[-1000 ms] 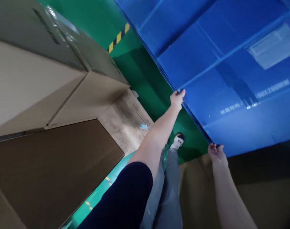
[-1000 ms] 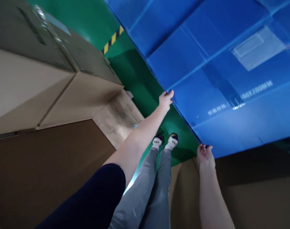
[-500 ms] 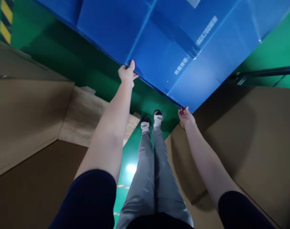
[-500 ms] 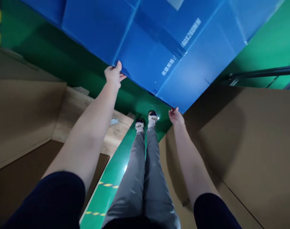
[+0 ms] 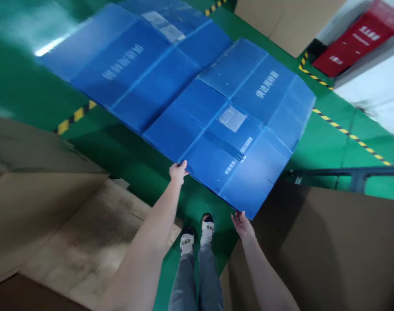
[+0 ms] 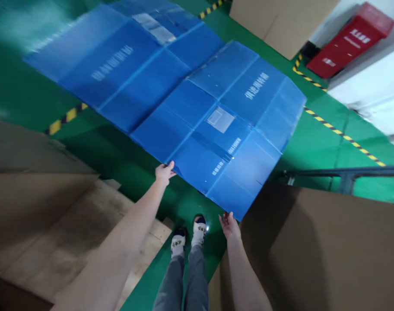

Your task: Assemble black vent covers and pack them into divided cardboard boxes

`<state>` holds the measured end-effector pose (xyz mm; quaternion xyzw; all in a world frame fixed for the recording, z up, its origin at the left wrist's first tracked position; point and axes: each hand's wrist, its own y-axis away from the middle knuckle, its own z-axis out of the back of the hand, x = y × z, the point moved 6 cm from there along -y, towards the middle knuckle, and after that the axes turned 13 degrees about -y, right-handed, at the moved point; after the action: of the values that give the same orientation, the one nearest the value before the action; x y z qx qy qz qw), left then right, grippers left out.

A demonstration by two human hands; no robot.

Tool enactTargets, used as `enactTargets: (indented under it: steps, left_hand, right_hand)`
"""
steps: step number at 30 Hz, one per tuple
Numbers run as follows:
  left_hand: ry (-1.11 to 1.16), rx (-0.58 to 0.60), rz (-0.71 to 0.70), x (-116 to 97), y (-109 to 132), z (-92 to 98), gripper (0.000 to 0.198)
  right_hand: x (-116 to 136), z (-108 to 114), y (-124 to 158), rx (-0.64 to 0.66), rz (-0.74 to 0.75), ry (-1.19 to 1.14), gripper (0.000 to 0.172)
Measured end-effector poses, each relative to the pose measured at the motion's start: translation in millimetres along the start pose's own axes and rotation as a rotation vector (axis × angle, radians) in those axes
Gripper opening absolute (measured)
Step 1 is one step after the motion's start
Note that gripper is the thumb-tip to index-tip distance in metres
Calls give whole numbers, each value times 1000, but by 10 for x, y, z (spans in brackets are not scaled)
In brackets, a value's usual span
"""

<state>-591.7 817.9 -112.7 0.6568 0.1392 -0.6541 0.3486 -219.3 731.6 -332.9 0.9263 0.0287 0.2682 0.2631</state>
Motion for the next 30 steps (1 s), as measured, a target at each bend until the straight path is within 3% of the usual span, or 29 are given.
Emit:
enactTargets:
  steps: [5,11,18,30]
  left_hand:
    - [25,-17,8,55,36,-2,28]
    - [89,41,18,159,34,-81,28]
    - [96,45,20,159,62,-120,30]
    - [43,12,28,179,49,-159,31]
  right_hand:
    - [-5,169,-97,-129,-45,46,15]
    - [151,330,-158,-174,-16,75,18]
    - [379,295,-193,-169,-17,46,12]
    - [434,345,-219,-208,-89,106,28]
